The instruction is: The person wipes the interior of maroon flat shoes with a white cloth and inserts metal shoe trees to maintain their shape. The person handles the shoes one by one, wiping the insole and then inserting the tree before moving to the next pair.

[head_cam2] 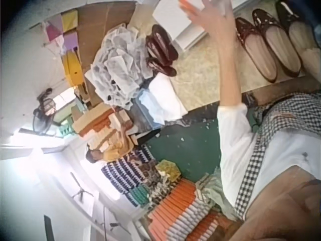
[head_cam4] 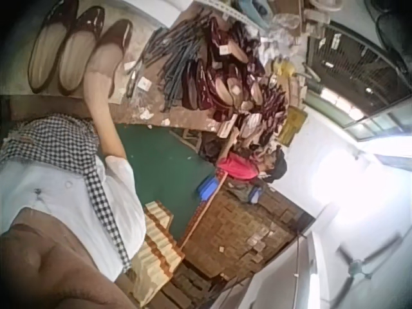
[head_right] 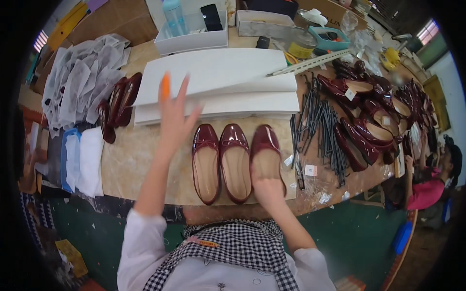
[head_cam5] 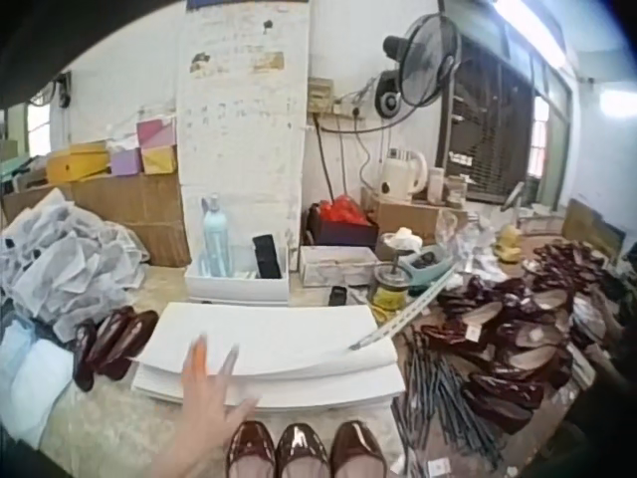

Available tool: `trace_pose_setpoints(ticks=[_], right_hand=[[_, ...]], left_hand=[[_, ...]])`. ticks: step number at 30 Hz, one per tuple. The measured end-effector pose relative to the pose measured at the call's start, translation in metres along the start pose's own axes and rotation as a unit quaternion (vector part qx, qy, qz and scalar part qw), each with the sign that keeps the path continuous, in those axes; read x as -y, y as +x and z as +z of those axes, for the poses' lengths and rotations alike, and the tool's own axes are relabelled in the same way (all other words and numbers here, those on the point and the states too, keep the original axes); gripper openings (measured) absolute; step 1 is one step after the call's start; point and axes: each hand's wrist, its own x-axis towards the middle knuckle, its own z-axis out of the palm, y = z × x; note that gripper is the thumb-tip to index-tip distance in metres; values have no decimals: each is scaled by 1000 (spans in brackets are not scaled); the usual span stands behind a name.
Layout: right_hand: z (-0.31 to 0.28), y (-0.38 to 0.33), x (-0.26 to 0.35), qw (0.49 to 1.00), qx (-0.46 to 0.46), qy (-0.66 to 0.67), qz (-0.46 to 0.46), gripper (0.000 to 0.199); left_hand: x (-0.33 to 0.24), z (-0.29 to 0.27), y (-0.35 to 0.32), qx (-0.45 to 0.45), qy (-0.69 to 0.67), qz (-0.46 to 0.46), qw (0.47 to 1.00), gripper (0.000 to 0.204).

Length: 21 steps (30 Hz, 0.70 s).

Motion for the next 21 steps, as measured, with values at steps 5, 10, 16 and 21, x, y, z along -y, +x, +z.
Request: trace_pose_setpoints(ticks=[5,10,16,21], right_hand=[[-52,2,16,982,-11,168,-83,50],[-52,-11,1,876,-131,463,18,60],[-51,-1,2,402,-59,899,165,60],[-73,-11,15,539,34,822,178,53]], left_hand=[[82,76,60,134,159,-99,973,62],[55,74,50,64,66,-57,994,35],[-127,-46,-85,266,-310,325,853,17],[-101,-34,-89,133,-371,105,913,18]])
